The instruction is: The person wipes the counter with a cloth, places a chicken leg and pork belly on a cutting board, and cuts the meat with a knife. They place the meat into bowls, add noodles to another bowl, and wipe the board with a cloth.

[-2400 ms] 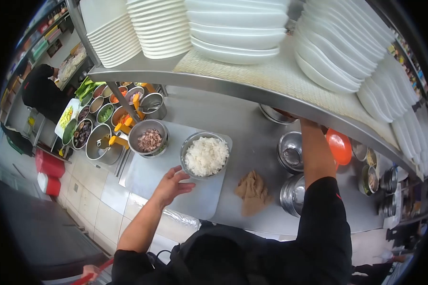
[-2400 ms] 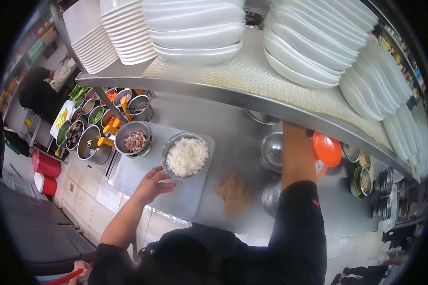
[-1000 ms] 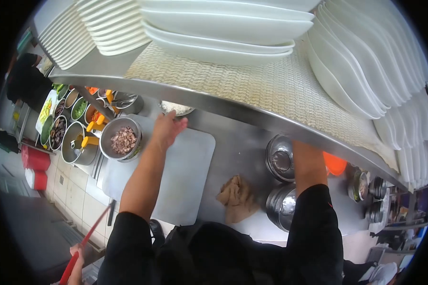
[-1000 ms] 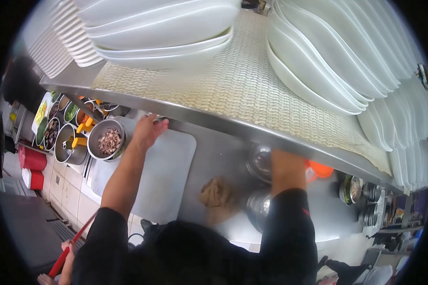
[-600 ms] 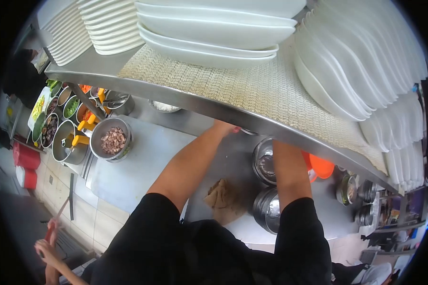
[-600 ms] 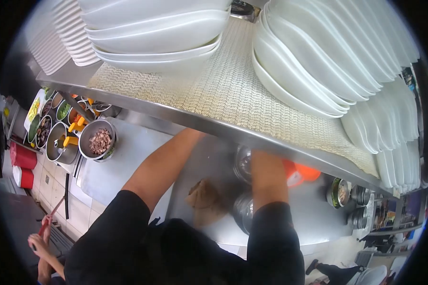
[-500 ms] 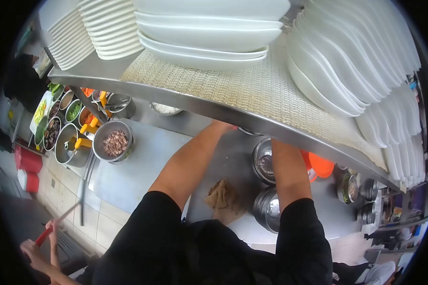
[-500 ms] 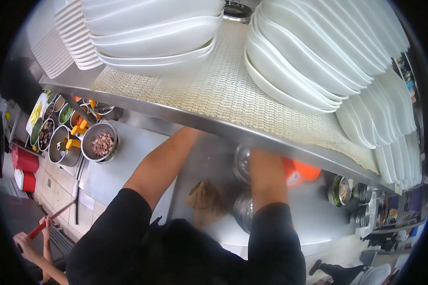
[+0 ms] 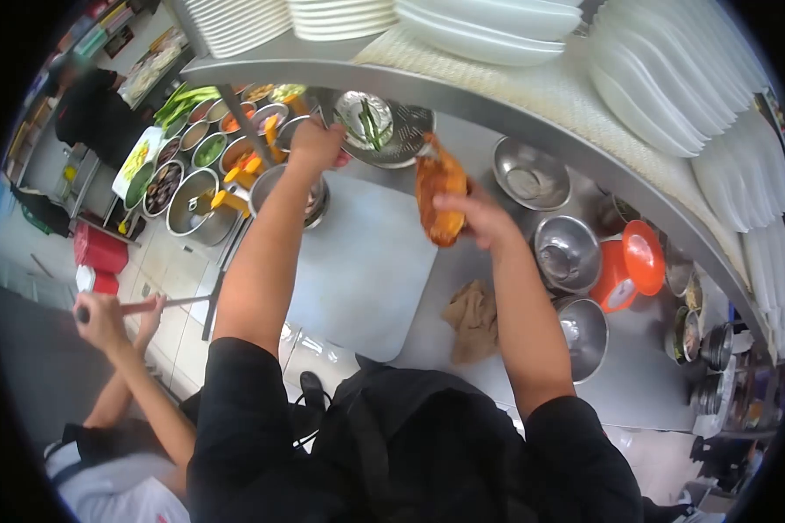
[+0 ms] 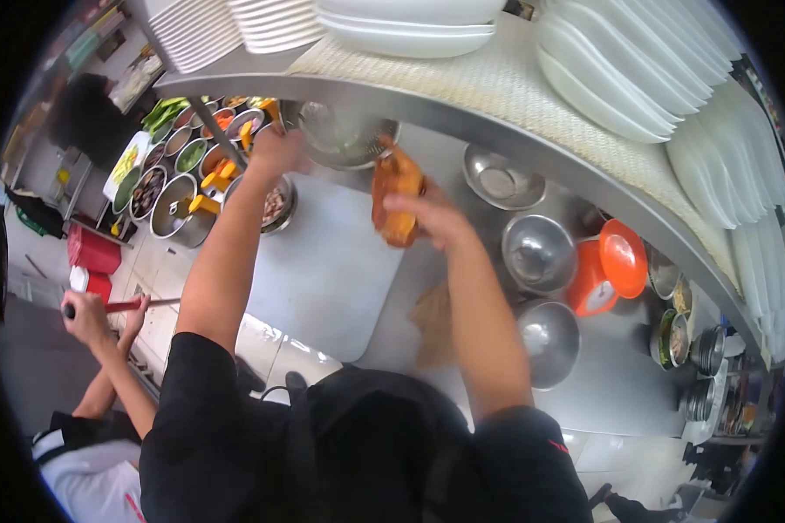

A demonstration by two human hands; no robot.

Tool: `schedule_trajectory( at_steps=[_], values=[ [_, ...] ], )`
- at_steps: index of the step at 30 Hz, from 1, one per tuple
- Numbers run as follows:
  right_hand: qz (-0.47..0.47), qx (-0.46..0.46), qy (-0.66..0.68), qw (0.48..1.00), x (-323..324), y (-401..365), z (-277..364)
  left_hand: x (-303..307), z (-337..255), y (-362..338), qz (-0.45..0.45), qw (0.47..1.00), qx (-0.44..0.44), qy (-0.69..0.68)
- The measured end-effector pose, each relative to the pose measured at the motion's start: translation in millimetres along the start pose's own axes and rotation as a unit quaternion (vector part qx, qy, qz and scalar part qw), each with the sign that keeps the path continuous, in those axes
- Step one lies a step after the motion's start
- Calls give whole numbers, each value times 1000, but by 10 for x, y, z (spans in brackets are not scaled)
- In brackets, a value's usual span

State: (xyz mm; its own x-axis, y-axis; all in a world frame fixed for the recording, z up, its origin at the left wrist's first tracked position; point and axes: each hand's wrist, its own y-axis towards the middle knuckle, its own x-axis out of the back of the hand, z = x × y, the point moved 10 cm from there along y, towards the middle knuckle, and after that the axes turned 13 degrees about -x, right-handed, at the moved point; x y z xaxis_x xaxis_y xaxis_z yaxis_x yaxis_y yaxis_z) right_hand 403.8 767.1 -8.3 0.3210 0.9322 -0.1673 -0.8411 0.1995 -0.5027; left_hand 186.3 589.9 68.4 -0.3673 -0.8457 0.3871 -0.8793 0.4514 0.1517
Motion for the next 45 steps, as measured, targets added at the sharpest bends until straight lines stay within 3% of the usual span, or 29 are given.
schedule_trajectory(
  at_steps=[3, 4, 6, 8, 9, 12, 15, 18, 21, 24, 27, 30, 33, 36, 39, 41, 43, 45],
  values=[
    [-25, -35, -120, 992, -397, 154, -619, 407, 83, -59, -13, 998, -32, -43],
    [-42, 6, -209, 977, -547, 293, -764, 460, 164, -45, -9, 997, -12, -72],
    [-157, -14, -418, 895, -923, -129, -562, 505, 296, -156, 1, 991, 32, -133],
    [-256, -16, -587, 768, -1173, -239, -552, 485, 290, -335, 29, 987, 49, -149],
    [-252, -17, -628, 736, -1250, -325, -497, 471, 341, -361, 43, 985, 46, -159],
    [-276, 39, -580, 766, -1149, -718, -63, 455, 329, -521, 85, 983, 41, -157],
    [-360, 152, -565, 727, -1003, -957, 465, 349, 310, -690, 139, 978, 33, -153],
    [-365, 117, -568, 728, -1003, -687, 730, 191, 323, -811, 176, 970, 28, -163],
    [-306, -98, -584, 746, -1003, -359, 587, 30, 251, -905, 206, 959, 6, -192],
    [-373, -103, -526, 757, -887, -386, 418, -85, 182, -959, 233, 951, -8, -202],
    [-376, -105, -501, 772, -825, -384, 243, -212, 256, -1000, 257, 942, -4, -217],
    [-417, 7, -545, 727, -862, -330, 264, -308, 251, -1037, 278, 937, 8, -212],
    [-456, 41, -514, 725, -801, -378, 254, -419, 235, -1060, 297, 929, 20, -220],
    [-478, 40, -498, 723, -639, -390, 231, -511, 111, -1131, 310, 922, 5, -232],
    [-461, -25, -506, 729, -558, -427, 162, -602, 161, -1112, 323, 923, -6, -207],
    [-507, 3, -481, 715, -426, -482, 85, -761, 79, -1118, 368, 900, -70, -223],
    [-524, 19, -497, 692, -335, -479, 55, -845, 95, -1140, 347, 901, -19, -258],
    [-495, 24, -495, 714, -298, -552, 29, -991, 365, -996, 347, 909, -7, -232]
  ],
)
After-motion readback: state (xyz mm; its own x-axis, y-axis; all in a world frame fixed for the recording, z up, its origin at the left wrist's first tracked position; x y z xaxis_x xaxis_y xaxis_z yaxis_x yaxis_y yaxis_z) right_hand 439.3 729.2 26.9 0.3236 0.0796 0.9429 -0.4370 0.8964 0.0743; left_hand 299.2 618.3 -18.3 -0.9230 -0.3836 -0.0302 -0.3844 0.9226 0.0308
